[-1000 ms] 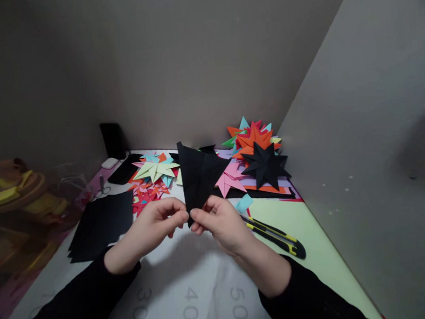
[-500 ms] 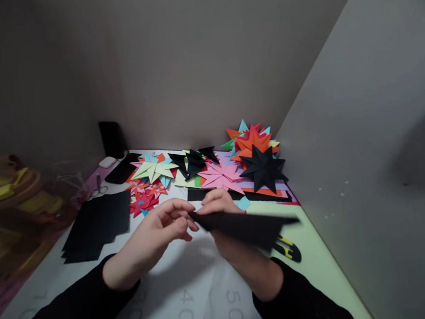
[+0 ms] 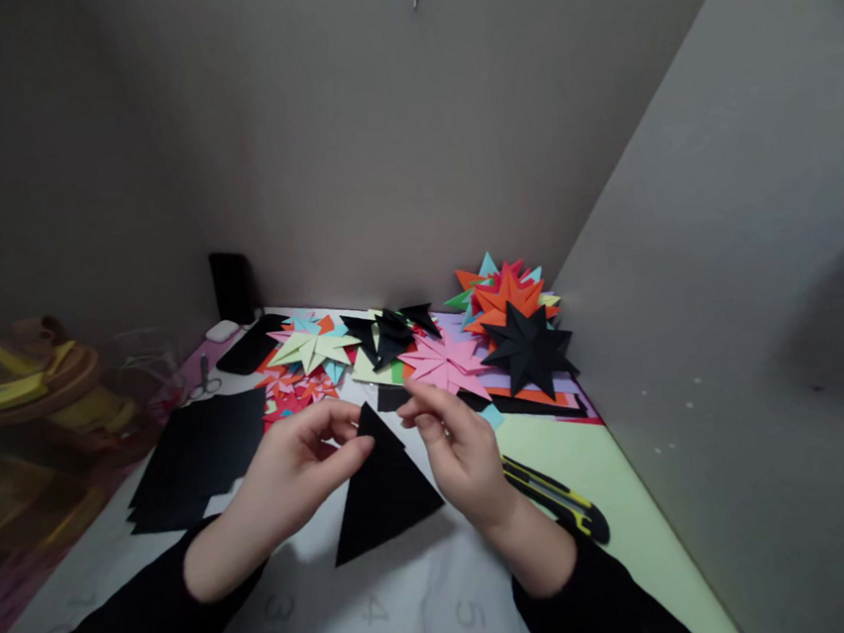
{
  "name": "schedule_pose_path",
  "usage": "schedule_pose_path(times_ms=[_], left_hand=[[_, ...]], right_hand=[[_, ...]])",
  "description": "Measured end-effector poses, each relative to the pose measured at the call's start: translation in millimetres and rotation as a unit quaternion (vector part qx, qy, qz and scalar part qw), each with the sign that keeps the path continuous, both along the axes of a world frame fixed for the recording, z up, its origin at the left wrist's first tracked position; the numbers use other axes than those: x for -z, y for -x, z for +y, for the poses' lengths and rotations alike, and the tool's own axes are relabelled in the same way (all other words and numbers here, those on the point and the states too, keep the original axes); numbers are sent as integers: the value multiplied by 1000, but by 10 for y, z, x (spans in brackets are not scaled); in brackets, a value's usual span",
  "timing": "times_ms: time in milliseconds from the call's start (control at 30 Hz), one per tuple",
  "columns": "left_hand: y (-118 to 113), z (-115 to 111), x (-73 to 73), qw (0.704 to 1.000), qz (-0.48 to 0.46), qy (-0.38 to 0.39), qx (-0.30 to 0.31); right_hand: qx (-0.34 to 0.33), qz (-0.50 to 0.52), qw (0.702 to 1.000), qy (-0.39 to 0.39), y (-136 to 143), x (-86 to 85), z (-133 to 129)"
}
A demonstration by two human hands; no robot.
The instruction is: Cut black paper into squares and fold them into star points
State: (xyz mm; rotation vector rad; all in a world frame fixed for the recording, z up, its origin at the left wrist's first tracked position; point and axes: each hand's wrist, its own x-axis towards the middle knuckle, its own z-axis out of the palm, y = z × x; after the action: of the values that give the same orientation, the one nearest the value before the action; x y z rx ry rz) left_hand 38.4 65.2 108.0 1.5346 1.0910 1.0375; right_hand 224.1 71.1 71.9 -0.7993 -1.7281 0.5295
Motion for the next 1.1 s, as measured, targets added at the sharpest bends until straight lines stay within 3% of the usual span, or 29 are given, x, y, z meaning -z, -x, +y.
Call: schedule_pose_path(times_ms=[100, 267, 500, 667, 867, 1100], left_hand=[[17, -5, -18, 998, 45, -50, -6], [17, 24, -44, 991, -48, 76, 97], [29, 59, -1, 978, -125, 118, 121], [21, 56, 38, 970, -150, 127, 141], [1, 44, 36, 970, -168, 127, 118], [27, 48, 34, 975, -129, 110, 141]], right_hand=[[-49, 62, 975, 206, 72, -87, -32], [-80, 65, 941, 323, 80, -157, -98], [-125, 84, 926, 345, 43, -139, -92], [-168, 137, 899, 380, 47, -91, -94], [-195, 166, 879, 402, 81, -93, -77], [-212, 211, 845, 443, 114, -91, -96]])
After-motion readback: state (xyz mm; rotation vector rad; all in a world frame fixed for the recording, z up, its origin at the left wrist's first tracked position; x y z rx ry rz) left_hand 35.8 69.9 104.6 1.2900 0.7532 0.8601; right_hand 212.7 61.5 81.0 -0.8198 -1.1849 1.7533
